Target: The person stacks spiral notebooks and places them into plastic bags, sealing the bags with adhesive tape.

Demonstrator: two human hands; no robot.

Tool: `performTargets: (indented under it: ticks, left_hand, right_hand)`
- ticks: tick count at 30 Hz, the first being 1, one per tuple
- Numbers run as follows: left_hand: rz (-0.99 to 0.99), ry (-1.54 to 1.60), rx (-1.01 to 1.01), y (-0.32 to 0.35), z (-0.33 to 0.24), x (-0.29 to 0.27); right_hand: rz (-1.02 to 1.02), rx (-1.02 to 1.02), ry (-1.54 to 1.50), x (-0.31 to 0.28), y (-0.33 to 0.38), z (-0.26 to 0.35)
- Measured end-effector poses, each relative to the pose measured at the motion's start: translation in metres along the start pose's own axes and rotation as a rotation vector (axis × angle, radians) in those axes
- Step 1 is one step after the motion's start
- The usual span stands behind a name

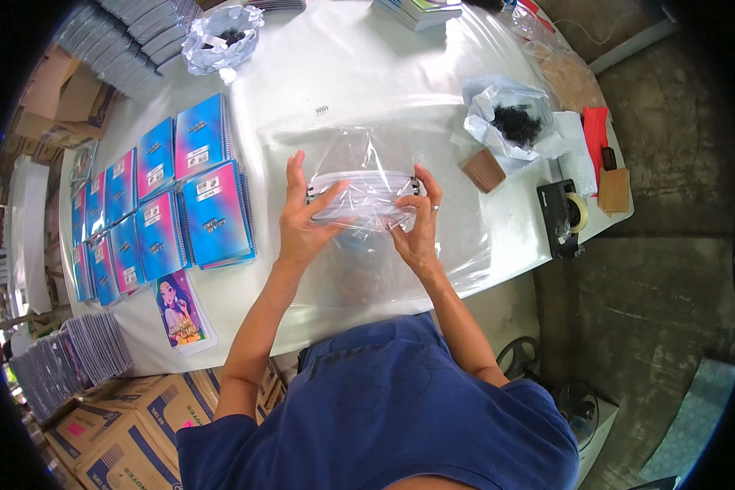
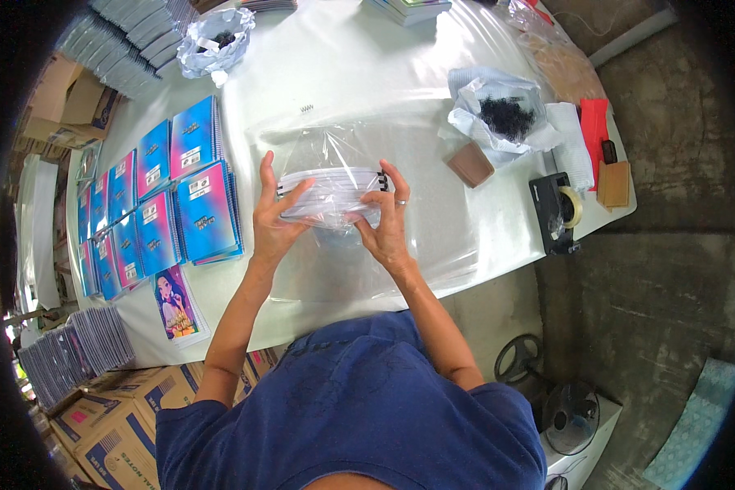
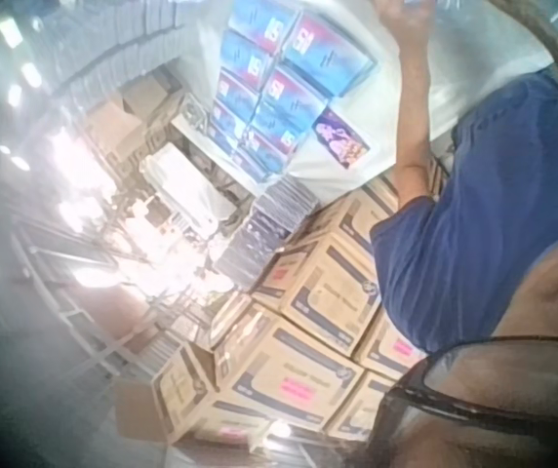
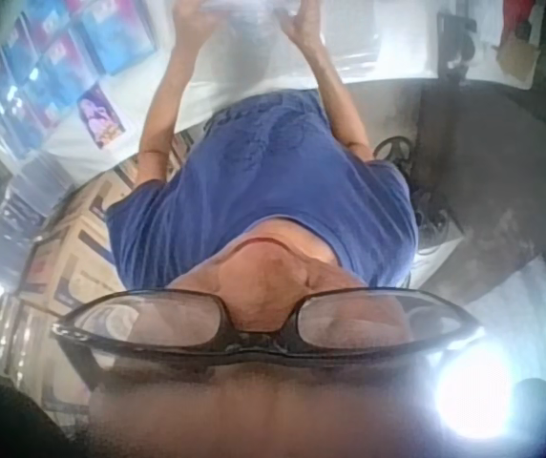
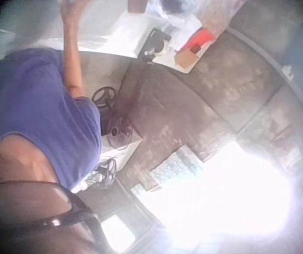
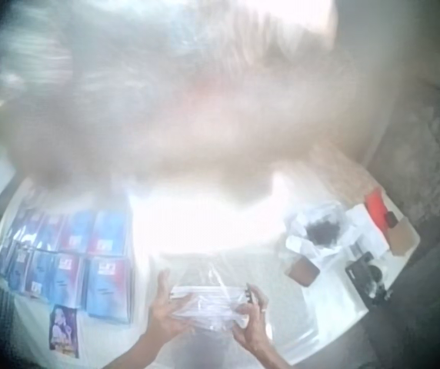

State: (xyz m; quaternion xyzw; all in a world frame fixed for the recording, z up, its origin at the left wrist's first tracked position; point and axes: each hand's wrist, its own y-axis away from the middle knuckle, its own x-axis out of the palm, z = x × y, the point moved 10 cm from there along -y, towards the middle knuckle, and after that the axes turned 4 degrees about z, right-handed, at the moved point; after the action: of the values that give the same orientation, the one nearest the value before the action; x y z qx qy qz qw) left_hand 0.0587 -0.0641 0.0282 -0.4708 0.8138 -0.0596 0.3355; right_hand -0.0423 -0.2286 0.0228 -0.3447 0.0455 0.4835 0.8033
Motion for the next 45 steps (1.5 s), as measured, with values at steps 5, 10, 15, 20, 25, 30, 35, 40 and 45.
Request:
performTargets:
  ticks: [5,10,15,20,25,30,35,40,45]
  left_hand:
    - [0.196,-0.067,-0.039,-0.012,-0.003,-0.002]
    - [0.377,0.263,-0.123,-0.027,0.005,0.002]
    - [0.387,0.241,-0.076,-0.031,0.006,0.004]
    - [0.285,0.094,-0.024,-0.029,-0.001,0.001]
    - [0.162,-0.109,-0.045,-0.025,-0.011,-0.005]
    - [0.112,-0.147,-0.071,-0.016,-0.008,-0.007]
    - [0.28,0.114,-0.159,-0.019,0.011,-0.002]
    - [0.33,0.049,-0.054,-0.04,0.006,0.001]
    - [0.262,-0.027,0.149,-0.047,0.003,0.0]
  right_hand:
    - [0.085,0.013,-0.005,-0.006,-0.023,0.012]
    - [0.311,0.165,-0.083,0.003,-0.044,0.0]
    - [0.415,0.1,0.062,-0.001,-0.05,0.018]
    - [0.328,0.047,0.149,0.0,-0.039,0.007]
    - [0.213,0.142,0.038,-0.008,-0.037,0.014]
    - [0.155,0.171,-0.042,-0.005,-0.027,0.007]
    - [0.255,0.107,0.053,-0.002,-0.042,0.008]
    - [0.289,0.055,0.188,-0.002,-0.062,0.011]
    - [0.347,0.058,0.179,0.004,-0.072,0.003]
